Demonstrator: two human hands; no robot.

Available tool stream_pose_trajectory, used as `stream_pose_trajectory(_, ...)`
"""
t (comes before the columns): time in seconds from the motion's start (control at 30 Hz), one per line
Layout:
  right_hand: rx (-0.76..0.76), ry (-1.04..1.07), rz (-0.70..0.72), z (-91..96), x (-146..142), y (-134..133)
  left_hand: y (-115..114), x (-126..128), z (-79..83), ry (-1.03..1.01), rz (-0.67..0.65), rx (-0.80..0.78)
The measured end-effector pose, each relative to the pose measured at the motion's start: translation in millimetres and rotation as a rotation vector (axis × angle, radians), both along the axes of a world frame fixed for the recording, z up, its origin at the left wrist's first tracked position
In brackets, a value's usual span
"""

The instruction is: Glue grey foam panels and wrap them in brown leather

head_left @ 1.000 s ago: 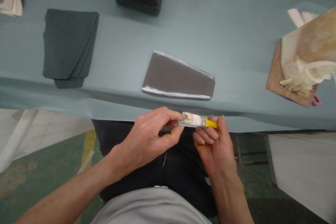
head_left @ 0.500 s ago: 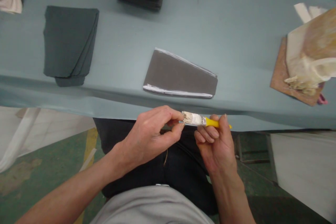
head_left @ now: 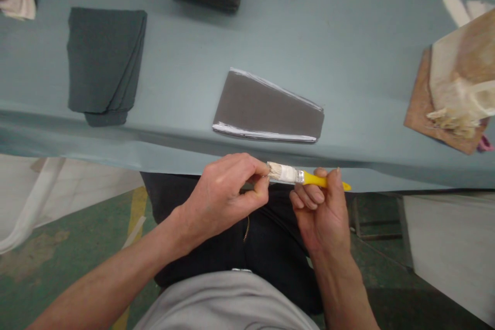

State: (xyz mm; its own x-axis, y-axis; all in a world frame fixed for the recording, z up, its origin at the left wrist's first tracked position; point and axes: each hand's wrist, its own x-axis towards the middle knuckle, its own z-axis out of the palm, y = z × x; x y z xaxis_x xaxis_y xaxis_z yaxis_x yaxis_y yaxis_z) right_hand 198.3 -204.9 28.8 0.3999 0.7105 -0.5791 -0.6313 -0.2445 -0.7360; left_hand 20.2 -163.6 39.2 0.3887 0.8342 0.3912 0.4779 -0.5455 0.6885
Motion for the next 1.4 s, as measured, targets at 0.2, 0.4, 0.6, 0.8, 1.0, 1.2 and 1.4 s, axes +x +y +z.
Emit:
stream_pose_trajectory(0.2,0.057,-0.075,-0.014,5.6,-7.6,1.5,6.3,-5.3,0.5,0.095,0.120,0.150)
stream_pose_trajectory(0.4,0.065,-0.059,-0.146,9.3,21.5,-1.6,16.6,-31.2,10.6,0.037,0.392,-0.036)
stream_pose_trajectory(0.6,-0.009,0.101,-0.047,10.1,14.2,-4.0,-0.8,-3.3,17.0,-0.344,0.103,-0.793)
stream_pose_trajectory(0.8,-0.001,0.120,0.003,5.2,10.3,-1.1,-12.1,11.2,6.6,-0.779,-0.135,-1.315)
stream_pose_trajectory(1.0,-0.001,0.135,0.041,1.4,11.7,-1.1,-11.7,8.3,3.8,-0.916,-0.158,-1.495)
stream_pose_trajectory(1.2,0.008,0.107,0.059,-1.0,10.8,-1.0,-8.8,10.3,5.5,-0.878,-0.153,-1.509)
stream_pose_trajectory(1.4,0.005,0.087,0.073,-2.3,12.3,-0.8,-9.6,12.8,4.6,-0.860,-0.126,-1.503)
